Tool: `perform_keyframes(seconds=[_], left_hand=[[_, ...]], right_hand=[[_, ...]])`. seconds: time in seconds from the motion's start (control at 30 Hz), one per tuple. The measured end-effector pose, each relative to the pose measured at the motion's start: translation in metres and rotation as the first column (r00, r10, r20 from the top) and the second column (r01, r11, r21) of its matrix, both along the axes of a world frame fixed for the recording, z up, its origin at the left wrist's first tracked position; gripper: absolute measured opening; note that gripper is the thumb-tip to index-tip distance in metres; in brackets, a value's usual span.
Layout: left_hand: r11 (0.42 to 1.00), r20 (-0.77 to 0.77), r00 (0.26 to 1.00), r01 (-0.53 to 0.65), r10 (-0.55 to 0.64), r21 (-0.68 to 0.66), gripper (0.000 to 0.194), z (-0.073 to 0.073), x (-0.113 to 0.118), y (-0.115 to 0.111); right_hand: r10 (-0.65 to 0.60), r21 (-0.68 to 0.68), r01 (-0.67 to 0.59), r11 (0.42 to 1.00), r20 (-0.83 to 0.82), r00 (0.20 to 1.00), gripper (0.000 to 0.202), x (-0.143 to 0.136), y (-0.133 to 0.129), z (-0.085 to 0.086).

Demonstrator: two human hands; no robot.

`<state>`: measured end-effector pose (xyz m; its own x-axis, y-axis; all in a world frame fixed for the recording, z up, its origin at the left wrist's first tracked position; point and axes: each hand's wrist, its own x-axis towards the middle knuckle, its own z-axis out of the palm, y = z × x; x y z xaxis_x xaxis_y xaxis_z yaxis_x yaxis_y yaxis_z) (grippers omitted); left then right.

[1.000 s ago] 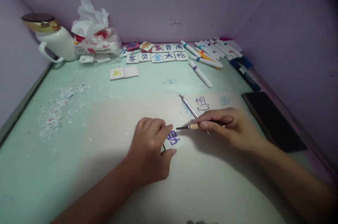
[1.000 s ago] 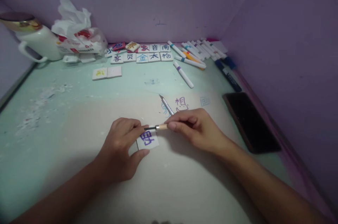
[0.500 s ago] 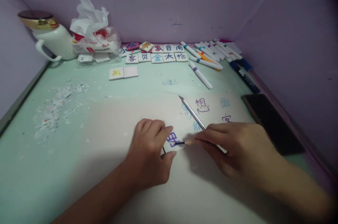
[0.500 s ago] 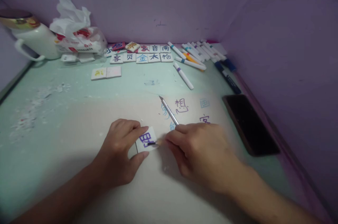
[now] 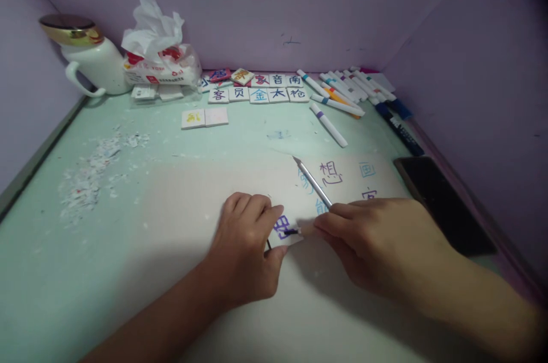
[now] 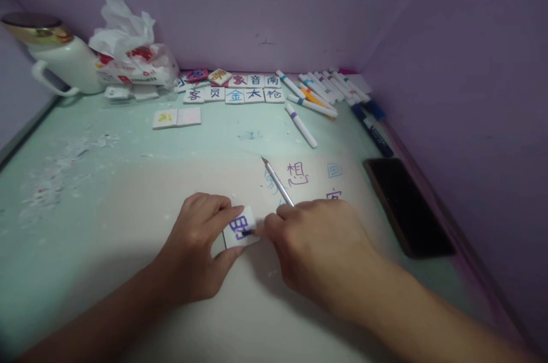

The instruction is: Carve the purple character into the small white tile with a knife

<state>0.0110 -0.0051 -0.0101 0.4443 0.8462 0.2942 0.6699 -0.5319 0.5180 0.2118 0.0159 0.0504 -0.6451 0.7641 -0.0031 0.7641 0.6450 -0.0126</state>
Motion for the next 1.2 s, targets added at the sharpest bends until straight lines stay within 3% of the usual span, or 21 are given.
perform_keyframes(seconds=[0.13,0.3,0.6,1.2], left_hand=[[1.0,0.007,1.0,0.007,-0.007,0.007,0.04,-0.001,0.0,0.0],[1.0,0.005,1.0,0.007,-0.007,0.001,0.038,0.0,0.0,0.0],[1.0,0.006,1.0,0.013,-0.013,0.003,0.038,0.0,0.001,0.0],[0.999,0.002,1.0,-0.001,0.001,0.046,0.036,-0.002,0.001,0.0]], right_hand=[[-0.049,-0.107,0.059,0.992,0.094,0.994,0.015,-0.005,0.008,0.005],[-0.09,-0.124,0.103,0.987,0.11,0.99,0.018,-0.006,0.011,0.005],[-0.224,-0.301,0.152,0.941,-0.221,0.949,0.021,0.01,-0.009,-0.021],[-0.408,-0.428,0.218,0.877,-0.424,0.809,0.025,0.009,-0.025,-0.039]])
